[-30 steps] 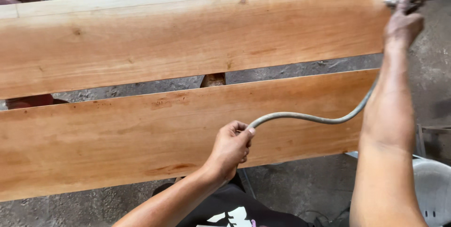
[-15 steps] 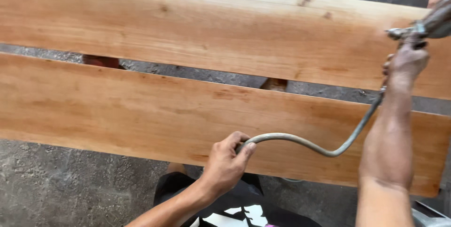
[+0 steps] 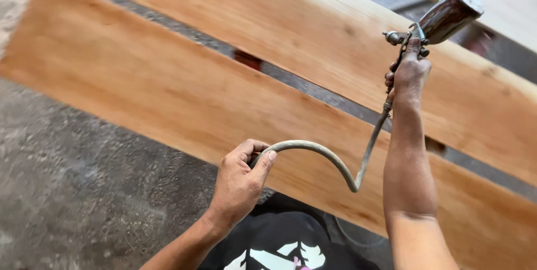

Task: The person uses a spray gun to apply a finish to several wooden planks laid on a workbench. They move the spray gun back and forth across the planks, then refill the spray gun's container from a paint can before continuing to spray additional planks.

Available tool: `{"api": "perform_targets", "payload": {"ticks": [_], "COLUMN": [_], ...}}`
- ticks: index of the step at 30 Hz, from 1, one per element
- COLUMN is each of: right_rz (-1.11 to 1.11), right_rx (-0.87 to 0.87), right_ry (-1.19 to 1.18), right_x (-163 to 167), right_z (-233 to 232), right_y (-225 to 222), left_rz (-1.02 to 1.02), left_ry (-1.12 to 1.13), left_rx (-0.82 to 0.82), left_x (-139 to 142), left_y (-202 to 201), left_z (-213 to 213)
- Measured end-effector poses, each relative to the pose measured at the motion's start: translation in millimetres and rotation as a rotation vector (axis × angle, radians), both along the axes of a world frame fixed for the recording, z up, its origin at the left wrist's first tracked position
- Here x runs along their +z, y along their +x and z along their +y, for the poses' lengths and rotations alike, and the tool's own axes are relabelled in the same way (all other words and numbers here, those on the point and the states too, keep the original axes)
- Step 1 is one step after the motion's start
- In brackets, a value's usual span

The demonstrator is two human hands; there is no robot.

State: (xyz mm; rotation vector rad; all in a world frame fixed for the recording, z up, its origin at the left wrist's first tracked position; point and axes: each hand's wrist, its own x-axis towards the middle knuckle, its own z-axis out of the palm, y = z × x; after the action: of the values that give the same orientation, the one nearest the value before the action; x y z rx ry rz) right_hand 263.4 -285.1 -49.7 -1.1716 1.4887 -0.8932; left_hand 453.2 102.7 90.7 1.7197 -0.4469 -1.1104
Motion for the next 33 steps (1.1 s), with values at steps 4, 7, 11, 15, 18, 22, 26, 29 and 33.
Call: {"api": "perform_targets", "payload": {"ticks": [4, 7, 11, 15, 18, 22, 26, 29, 33], "right_rz": [-0.097, -0.146, -0.231, -0.266, -0.340, -0.446, -0.461, -0.357, -0.223], "right_rx": [0.136, 0.225, 0.322, 0.381, 0.401, 0.424, 0.509, 0.434, 0.409], "right_ry": [0.028, 0.042, 0.034, 0.049, 0.106, 0.228, 0.164, 0.100, 0.066], "right_x": [-4.3, -7.6, -6.5, 7.7, 14.3, 14.3, 15.8, 17.5, 18.8], "right_z": [28.2, 44.8, 63.2, 80.6, 94.0, 98.6, 94.6, 81.2, 58.5], "right_y": [145.1, 251.2, 374.3, 481.5, 551.1, 627.7, 654.3, 634.0, 546.0], "left_rz": [0.029, 0.032, 0.061, -0.013, -0.029, -0.050, -0.109, -0.035, 0.049], "left_ry": [0.004, -0.015, -0.040, -0.053, -0.081, -0.088, -0.015, -0.027, -0.086], "left_rx": [0.154, 0.266, 0.389, 0.483, 0.547, 0.585, 0.533, 0.469, 0.396], "left_x": [3.0, -0.5, -6.1, -12.6, -17.3, -22.3, -21.5, -17.2, -8.9], "left_y": [75.1, 122.6, 166.3, 193.3, 207.2, 221.7, 221.7, 210.3, 189.4], "left_z": [43.0, 69.8, 101.3, 122.7, 131.7, 132.8, 123.3, 110.3, 92.8]}}
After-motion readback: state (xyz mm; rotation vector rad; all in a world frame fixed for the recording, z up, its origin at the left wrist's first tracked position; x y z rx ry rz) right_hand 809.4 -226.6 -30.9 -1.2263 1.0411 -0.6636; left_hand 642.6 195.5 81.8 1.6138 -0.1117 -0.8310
